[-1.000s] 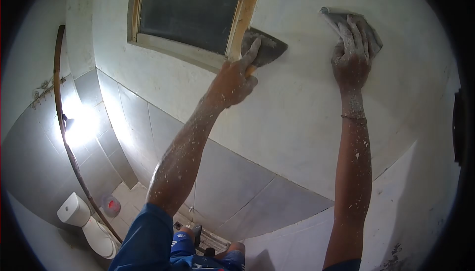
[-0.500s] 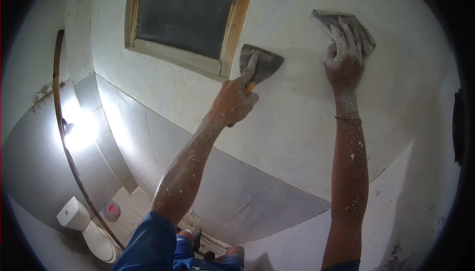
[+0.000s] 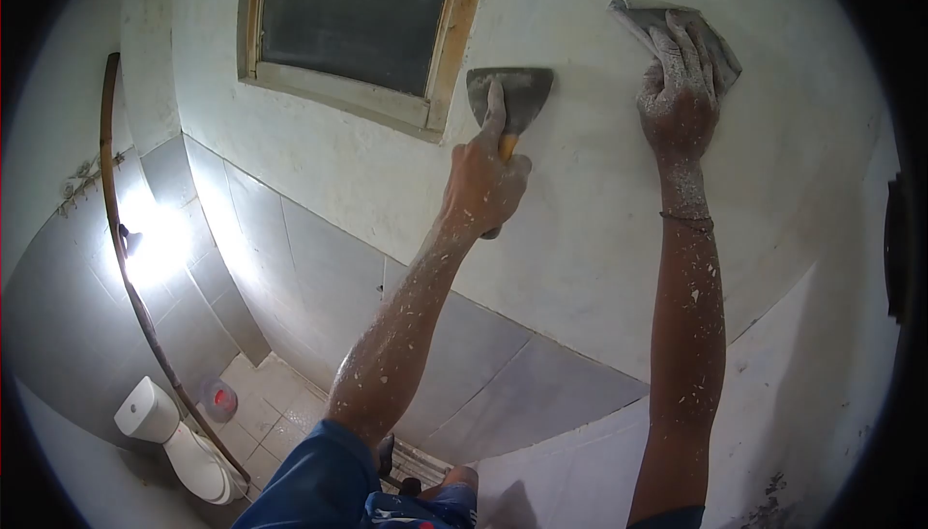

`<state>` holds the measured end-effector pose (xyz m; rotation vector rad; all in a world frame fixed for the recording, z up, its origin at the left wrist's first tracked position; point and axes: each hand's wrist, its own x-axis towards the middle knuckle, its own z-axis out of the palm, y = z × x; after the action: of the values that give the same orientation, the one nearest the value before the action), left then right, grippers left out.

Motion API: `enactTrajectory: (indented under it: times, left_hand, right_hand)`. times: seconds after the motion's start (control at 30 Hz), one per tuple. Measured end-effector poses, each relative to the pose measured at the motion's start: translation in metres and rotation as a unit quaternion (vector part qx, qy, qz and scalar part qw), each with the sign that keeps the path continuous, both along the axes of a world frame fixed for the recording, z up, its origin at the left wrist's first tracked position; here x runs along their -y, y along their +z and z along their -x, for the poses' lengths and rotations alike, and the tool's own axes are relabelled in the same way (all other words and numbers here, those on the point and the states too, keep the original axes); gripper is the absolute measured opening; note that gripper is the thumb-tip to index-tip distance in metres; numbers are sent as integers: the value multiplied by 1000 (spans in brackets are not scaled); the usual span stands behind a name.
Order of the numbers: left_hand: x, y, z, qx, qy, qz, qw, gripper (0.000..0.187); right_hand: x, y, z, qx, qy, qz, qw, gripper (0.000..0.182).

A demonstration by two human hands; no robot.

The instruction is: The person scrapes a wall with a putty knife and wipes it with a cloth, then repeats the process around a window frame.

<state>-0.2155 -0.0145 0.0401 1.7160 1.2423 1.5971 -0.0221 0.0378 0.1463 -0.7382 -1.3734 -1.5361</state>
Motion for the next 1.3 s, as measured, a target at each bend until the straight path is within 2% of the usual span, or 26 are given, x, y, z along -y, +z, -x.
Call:
enactTrajectory:
  times: [0.07, 0.1, 0.17, 0.23, 0.27, 0.3, 0.33, 0.37, 0.43, 0.5, 0.57, 0.6, 0.63, 0.7, 0.73, 0.77, 0.83, 0.87, 0.93, 1.03, 1.17, 1.23, 1.3]
  left_hand:
    - [-17, -14, 1, -18, 29, -120, 992, 78]
    - [-14, -6, 2, -17, 30, -119, 992, 78]
    - [-2, 11, 5, 8, 7, -17, 1000, 78]
    - [-13, -14, 6, -8, 7, 0, 1000, 82]
    - [-34, -37, 7, -68, 73, -126, 987, 82]
    - [-28, -34, 10, -128, 136, -248, 951, 82]
    - [-25, -29, 11, -92, 86, -203, 971, 82]
    - [-26, -20, 15, -91, 86, -205, 971, 82]
    - [0, 13, 23, -44, -3, 31, 999, 82]
    - [0, 5, 24, -41, -4, 12, 999, 84]
    - [-15, -17, 23, -120, 22, -106, 987, 82]
    - [-14, -12, 25, -154, 75, -211, 962, 82]
    - [-16, -3, 27, -156, 73, -214, 962, 82]
    - [-7, 19, 31, -107, -14, -39, 993, 82]
    - [-3, 22, 30, -100, -9, -22, 995, 82]
    - [-8, 11, 29, -102, -9, -19, 995, 82]
    - [-23, -8, 27, -145, 52, -170, 973, 86]
    - [-27, -9, 30, -149, 52, -173, 972, 86]
    - [-23, -4, 36, -155, -1, -115, 981, 85]
    - [-11, 3, 41, -138, -23, -85, 986, 84]
    - [-26, -3, 33, -160, 22, -144, 976, 83]
    - [-21, 14, 39, -145, -12, -79, 986, 82]
    - [-19, 30, 37, -130, -7, -67, 989, 82]
  right_hand:
    - [0, -1, 0, -4, -9, 0, 1000, 35]
    - [0, 1, 0, -5, -19, -2, 1000, 35]
    - [1, 1, 1, -6, -10, 2, 1000, 35]
    - [3, 0, 0, -3, -3, 5, 1000, 35]
    - [2, 1, 0, -2, -8, 4, 1000, 35]
    - [2, 1, 1, -2, -14, 6, 1000, 35]
    - [3, 2, 0, 1, -14, 5, 1000, 35]
    - [2, 3, 1, 0, -15, -1, 1000, 35]
    - [3, 1, 0, 4, -18, -2, 1000, 35]
    - [3, 2, 0, -4, -14, 10, 1000, 36]
    - [4, 3, 3, -5, -14, 10, 1000, 36]
    - [4, 2, 3, -13, -19, 11, 1000, 36]
    - [5, 2, 3, -15, -20, 9, 1000, 36]
    - [5, 3, 3, -7, -9, 11, 1000, 36]
    - [3, 1, 3, -9, -8, 14, 1000, 36]
    - [3, 0, 1, -11, -4, 13, 1000, 36]
    - [2, 3, 2, -8, 2, 5, 1000, 36]
    - [3, 2, 3, -10, 0, 6, 1000, 36]
    - [4, 3, 2, -3, -2, 10, 1000, 36]
    - [3, 2, 1, -7, -5, 2, 1000, 36]
    - [3, 0, -1, -7, -8, 9, 1000, 35]
    - [2, 1, 1, -10, -13, 8, 1000, 35]
    - [3, 0, 2, -7, -12, 0, 1000, 36]
